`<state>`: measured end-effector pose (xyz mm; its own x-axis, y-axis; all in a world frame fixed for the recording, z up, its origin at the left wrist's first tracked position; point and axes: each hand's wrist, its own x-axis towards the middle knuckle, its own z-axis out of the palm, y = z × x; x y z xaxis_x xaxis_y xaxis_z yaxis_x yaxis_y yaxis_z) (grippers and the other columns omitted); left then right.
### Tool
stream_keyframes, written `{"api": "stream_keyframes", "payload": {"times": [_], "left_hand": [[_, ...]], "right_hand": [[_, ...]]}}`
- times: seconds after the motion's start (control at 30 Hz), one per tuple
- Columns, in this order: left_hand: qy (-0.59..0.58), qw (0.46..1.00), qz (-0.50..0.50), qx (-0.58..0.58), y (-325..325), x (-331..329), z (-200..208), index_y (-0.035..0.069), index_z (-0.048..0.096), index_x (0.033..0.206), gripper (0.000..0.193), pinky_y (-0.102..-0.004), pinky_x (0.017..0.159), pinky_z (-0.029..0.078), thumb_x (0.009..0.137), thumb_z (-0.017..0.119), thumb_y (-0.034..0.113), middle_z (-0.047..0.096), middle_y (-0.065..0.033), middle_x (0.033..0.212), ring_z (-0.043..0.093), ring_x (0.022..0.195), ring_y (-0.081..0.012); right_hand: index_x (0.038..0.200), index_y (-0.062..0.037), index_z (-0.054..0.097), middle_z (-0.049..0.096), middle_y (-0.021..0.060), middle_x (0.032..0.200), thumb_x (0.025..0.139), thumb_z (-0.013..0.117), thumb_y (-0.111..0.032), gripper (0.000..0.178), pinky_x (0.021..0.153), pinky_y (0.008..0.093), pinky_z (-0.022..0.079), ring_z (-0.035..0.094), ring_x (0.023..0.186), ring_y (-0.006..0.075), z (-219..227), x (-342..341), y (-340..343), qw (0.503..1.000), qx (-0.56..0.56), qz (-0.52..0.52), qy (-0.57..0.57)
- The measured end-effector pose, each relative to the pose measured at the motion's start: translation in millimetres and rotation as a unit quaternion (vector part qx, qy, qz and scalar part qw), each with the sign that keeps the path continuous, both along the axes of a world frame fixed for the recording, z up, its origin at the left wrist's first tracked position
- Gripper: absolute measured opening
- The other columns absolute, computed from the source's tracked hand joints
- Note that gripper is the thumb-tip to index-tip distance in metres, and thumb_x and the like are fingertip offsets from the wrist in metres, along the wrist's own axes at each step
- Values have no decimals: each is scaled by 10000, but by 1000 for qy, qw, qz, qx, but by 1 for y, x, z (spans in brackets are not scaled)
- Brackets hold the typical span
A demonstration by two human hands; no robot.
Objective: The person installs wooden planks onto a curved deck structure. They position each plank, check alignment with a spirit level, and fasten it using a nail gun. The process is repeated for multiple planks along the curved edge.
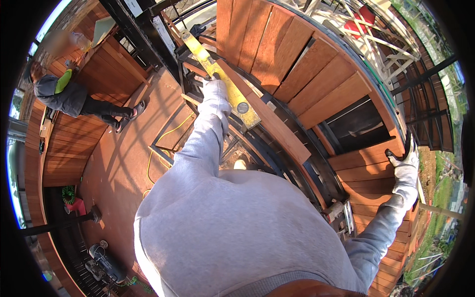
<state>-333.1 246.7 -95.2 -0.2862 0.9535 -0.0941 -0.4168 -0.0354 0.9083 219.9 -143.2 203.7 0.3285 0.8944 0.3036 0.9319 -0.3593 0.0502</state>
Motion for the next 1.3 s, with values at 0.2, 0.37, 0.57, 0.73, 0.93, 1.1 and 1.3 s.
{"api": "stream_keyframes", "payload": {"times": [0.2,0.37,0.57,0.73,0.93,1.1,1.3], "left_hand": [[655,747,112,15,118,-58,-120,115,678,1203,247,-369,848,487,1056,510,221,705,-37,1025,655,943,-197],[266,956,-53,-112,66,1,-13,96,623,1292,294,-383,888,500,1055,519,235,723,-65,1116,679,1029,-213],[375,916,-84,-118,44,-14,7,-6,668,1181,403,-382,823,522,1031,580,358,736,-161,1082,695,975,-289],[239,961,-106,-93,80,-43,-45,6,656,1208,355,-370,772,566,1017,635,305,721,-136,1077,703,910,-257],[509,840,-93,-166,97,-86,-26,-35,677,1131,506,-359,765,527,1018,605,454,720,-135,1066,673,852,-232],[424,849,38,312,-6,15,121,-33,532,1377,453,-357,899,565,952,680,23,652,-200,1233,672,1068,-268],[320,695,-319,560,-136,206,255,14,522,1413,694,-406,1002,527,796,837,62,643,-179,1278,657,1149,-328]], "right_hand": [[1604,-202,308,478,188,1523,609,970,-347,1204,1189,523,361,394,1441,429,4,24,12,999,8,29,34],[1601,-210,321,481,197,1521,646,954,-307,1150,1147,504,416,446,1405,424,2,-10,-5,1000,-5,-11,19],[1594,-192,335,516,187,1487,660,954,-301,1127,1131,462,436,488,1372,405,14,-28,3,999,-2,-26,23],[1577,-206,358,535,178,1466,676,930,-395,1084,1122,441,441,543,1318,374,28,-47,8,998,-17,-57,14],[1555,-172,400,554,233,1428,689,935,-360,1034,1089,461,457,529,1309,418,23,-52,13,994,-16,-110,4],[1549,-177,402,479,213,1492,678,924,-446,1050,1151,474,406,468,1361,422,18,-49,1,993,-8,-118,-27],[1587,-238,344,414,196,1568,690,852,-617,1098,1203,516,332,395,1446,396,18,-49,4,980,-64,-188,-27]]}}
